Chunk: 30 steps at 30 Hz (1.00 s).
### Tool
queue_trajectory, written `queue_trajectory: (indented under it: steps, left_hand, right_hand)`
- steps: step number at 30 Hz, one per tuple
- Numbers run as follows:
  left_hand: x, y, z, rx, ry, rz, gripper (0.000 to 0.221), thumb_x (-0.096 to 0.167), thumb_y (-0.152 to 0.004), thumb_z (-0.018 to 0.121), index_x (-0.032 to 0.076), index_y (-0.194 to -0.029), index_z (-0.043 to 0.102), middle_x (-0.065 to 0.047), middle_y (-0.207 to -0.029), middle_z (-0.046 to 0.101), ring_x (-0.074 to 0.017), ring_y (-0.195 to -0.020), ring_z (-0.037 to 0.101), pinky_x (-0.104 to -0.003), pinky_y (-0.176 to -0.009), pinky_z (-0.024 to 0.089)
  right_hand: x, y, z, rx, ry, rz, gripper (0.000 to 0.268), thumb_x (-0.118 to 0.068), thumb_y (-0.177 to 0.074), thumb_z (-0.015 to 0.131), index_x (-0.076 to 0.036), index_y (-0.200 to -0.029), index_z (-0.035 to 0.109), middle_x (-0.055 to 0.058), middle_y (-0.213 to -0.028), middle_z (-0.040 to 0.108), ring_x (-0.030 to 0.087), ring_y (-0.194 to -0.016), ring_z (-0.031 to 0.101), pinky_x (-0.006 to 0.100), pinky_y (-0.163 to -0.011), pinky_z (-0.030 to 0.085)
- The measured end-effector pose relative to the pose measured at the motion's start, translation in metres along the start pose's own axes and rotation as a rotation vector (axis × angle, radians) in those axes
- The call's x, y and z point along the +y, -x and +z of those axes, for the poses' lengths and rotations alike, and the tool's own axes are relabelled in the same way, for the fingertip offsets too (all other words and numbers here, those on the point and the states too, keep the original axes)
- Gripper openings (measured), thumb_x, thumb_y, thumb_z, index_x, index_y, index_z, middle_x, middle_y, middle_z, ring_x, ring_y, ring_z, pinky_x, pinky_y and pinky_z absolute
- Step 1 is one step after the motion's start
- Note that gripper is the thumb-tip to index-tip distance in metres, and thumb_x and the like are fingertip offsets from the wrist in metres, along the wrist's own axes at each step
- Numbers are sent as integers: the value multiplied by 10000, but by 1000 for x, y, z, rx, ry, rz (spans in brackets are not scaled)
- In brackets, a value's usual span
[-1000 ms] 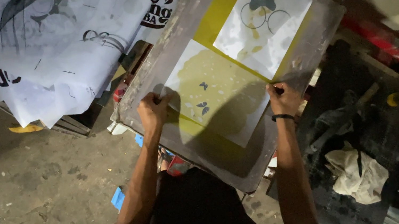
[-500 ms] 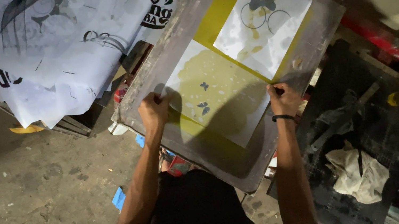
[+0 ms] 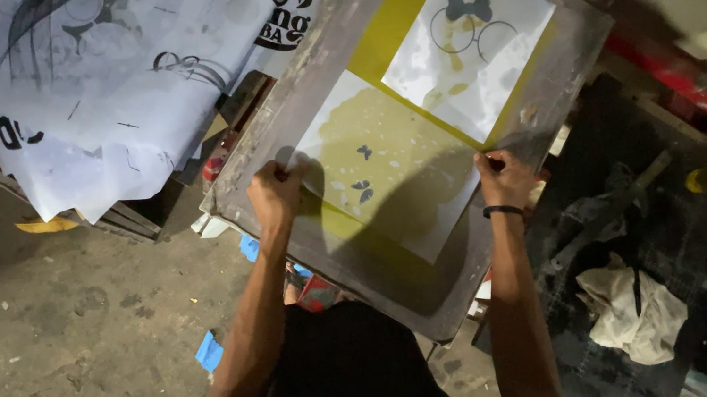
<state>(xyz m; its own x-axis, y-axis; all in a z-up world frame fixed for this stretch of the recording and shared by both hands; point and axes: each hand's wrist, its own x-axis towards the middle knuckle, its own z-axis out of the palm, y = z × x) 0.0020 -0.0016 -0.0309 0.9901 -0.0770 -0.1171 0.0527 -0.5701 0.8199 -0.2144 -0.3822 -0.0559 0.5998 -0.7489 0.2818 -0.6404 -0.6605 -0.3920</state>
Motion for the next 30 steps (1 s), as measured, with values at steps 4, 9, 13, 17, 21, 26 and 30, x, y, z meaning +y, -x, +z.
queue_trajectory:
  steps: [4,9,13,17,21,26,30]
  left_hand:
    - [-2,0,-1,-6,36,-27,291,329,-770,846,66,-785,724,-138,-686,704,-359,-694,734,-396,-635,552]
    - [-16,-6,8,0,16,-36,251,299,-783,820,62,-824,751,-141,-719,730,-392,-739,736,-453,-639,553]
    - [-10,-2,4,7,11,-61,234,297,-769,805,80,-839,749,-139,-746,736,-381,-783,742,-462,-669,559]
    - [-6,-3,0,-28,38,-72,253,324,-772,810,87,-825,738,-143,-741,731,-376,-777,743,-441,-672,561]
    - [-2,-2,-5,-23,34,-43,266,306,-764,813,64,-836,730,-172,-760,730,-405,-790,739,-479,-676,555]
    - [-1,1,-5,-35,60,-24,314,331,-770,837,44,-841,729,-157,-748,730,-391,-755,740,-439,-670,564]
    - [-5,0,-1,-19,20,-17,323,367,-758,836,83,-877,741,-151,-777,740,-391,-794,743,-479,-683,566]
  right_hand:
    - [-6,2,-7,27,-8,-20,367,-543,-828,805,-183,-876,755,100,-730,737,318,-747,750,389,-702,606]
    - [-12,3,-12,15,-114,-30,379,-528,-887,804,-156,-859,736,111,-700,716,309,-715,738,402,-690,597]
    - [-12,4,-12,28,-162,-35,392,-545,-885,807,-161,-854,737,100,-665,690,319,-678,718,402,-678,595]
    - [-7,2,-9,3,-132,-30,364,-488,-875,819,-132,-888,746,115,-725,710,332,-742,731,425,-709,592]
    - [1,0,-3,14,-133,-46,331,-450,-852,865,-144,-894,744,114,-739,710,324,-776,732,426,-726,588]
    - [-10,0,-9,5,-167,-34,311,-425,-847,859,-137,-862,742,112,-714,705,310,-749,734,396,-701,586]
    - [-16,1,-14,-11,-145,-22,277,-366,-897,809,-96,-890,748,130,-714,708,326,-730,735,428,-687,594]
